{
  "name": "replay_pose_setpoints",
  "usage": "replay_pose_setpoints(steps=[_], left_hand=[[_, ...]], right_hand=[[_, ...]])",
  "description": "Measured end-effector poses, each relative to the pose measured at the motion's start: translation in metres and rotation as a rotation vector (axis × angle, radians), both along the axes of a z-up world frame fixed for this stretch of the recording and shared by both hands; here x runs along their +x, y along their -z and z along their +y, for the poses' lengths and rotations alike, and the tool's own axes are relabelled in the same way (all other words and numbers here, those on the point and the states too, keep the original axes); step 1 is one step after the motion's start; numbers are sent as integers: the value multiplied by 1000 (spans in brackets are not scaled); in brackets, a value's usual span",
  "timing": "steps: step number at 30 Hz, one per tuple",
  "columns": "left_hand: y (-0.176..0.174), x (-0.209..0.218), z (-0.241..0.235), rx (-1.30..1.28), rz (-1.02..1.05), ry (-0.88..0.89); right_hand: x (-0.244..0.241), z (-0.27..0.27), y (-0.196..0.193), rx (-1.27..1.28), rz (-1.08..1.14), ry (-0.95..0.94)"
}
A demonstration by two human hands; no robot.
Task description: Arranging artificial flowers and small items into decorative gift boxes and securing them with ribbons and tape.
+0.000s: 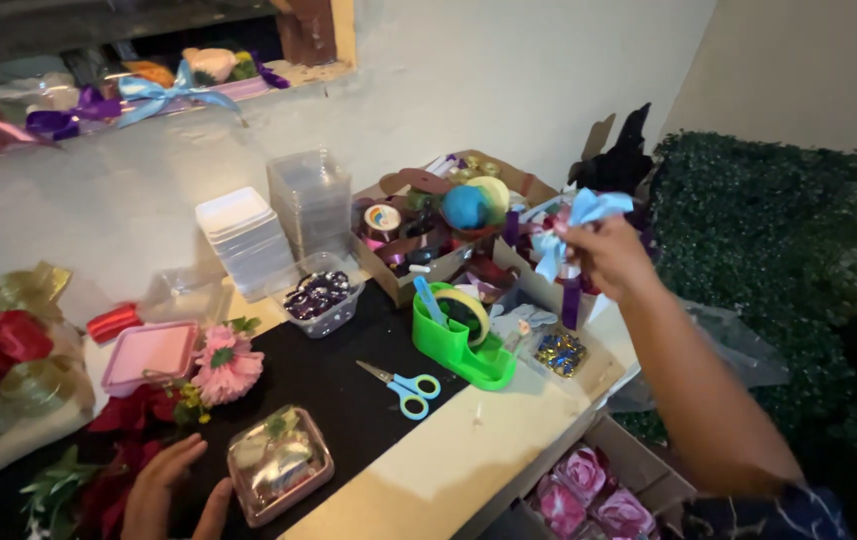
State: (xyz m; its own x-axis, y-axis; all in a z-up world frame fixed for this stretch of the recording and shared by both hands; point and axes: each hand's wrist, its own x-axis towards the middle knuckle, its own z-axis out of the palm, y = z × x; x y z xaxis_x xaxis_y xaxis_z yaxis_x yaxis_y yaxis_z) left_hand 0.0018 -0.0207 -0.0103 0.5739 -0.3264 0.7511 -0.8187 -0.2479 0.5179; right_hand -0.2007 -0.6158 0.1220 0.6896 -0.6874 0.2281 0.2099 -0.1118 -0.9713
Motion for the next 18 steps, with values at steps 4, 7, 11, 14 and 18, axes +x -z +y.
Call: replay_pose_setpoints(steps=[4,7,11,14,18], left_hand=[[-59,-24,-8,73,-94,115],[-109,-61,-28,79,33,251],[-159,-105,-61,125,293,443],[-170,-123,-86,146,456,512],[-150,-119,-102,95,811,549]], right_hand=[[-13,100,-19,129,-59,-88],[-17,151,-6,129,-112,-249],[-11,225,0,151,-120,-551],[-7,265,11,173,-129,-687],[-7,288,20,142,-120,-703]])
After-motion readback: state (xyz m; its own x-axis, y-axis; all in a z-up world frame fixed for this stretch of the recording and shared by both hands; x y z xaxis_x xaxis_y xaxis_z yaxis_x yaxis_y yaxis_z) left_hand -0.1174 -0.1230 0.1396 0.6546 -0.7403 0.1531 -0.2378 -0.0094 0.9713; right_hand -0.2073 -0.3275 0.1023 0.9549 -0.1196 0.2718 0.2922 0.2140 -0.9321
